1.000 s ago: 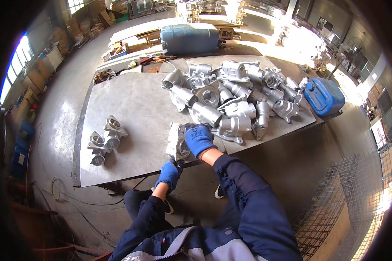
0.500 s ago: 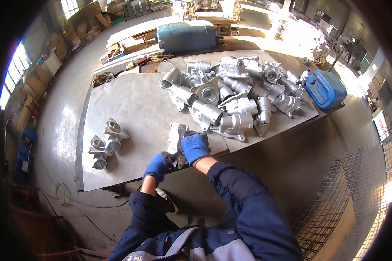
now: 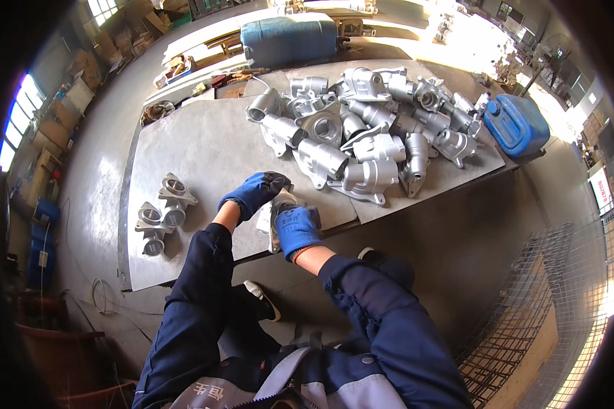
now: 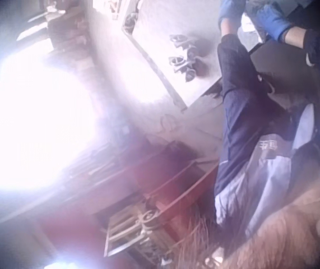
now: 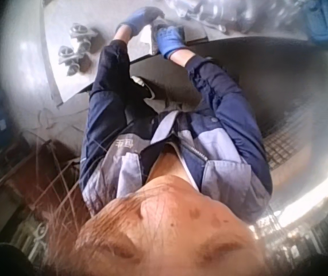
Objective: The person repeatedly picks up small silver metal castings from a pile on a metal workbench, turns them over in gloved hands, and places them into a growing stack on the left side of the table. The person continues this one-at-a-time handling throughout the clip.
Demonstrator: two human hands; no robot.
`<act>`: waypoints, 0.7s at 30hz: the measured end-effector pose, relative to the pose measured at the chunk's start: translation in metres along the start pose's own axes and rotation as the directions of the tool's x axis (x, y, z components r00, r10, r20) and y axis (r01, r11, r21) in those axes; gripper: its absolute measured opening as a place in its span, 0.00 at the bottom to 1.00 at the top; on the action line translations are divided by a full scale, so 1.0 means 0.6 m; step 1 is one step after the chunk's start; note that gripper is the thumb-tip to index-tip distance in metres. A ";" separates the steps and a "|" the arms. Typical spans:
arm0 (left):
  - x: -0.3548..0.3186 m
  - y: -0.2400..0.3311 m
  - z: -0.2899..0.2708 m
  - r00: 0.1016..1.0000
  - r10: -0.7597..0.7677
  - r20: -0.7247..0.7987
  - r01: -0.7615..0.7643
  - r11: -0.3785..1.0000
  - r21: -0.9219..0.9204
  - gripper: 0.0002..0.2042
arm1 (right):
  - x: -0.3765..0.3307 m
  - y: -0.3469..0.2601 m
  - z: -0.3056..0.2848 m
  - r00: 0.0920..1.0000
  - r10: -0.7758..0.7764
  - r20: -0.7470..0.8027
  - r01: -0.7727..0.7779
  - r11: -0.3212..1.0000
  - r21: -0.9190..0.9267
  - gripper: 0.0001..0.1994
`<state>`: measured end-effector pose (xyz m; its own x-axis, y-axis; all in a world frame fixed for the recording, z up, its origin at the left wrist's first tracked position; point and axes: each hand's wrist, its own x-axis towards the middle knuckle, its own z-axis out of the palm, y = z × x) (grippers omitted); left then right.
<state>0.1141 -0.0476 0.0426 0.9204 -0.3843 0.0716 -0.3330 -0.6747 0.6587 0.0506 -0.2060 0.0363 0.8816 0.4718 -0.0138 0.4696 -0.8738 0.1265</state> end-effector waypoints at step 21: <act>-0.024 0.067 0.019 0.966 -0.150 -0.208 0.151 0.988 -0.011 0.19 | -0.209 -0.083 0.194 0.934 -0.252 0.253 0.208 0.960 0.187 0.08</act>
<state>0.0849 -0.0763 0.0592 0.9822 -0.1387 0.1264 -0.1877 -0.7184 0.6698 -0.0776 -0.2354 -0.0837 0.7175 0.6310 -0.2952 0.6433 -0.7627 -0.0668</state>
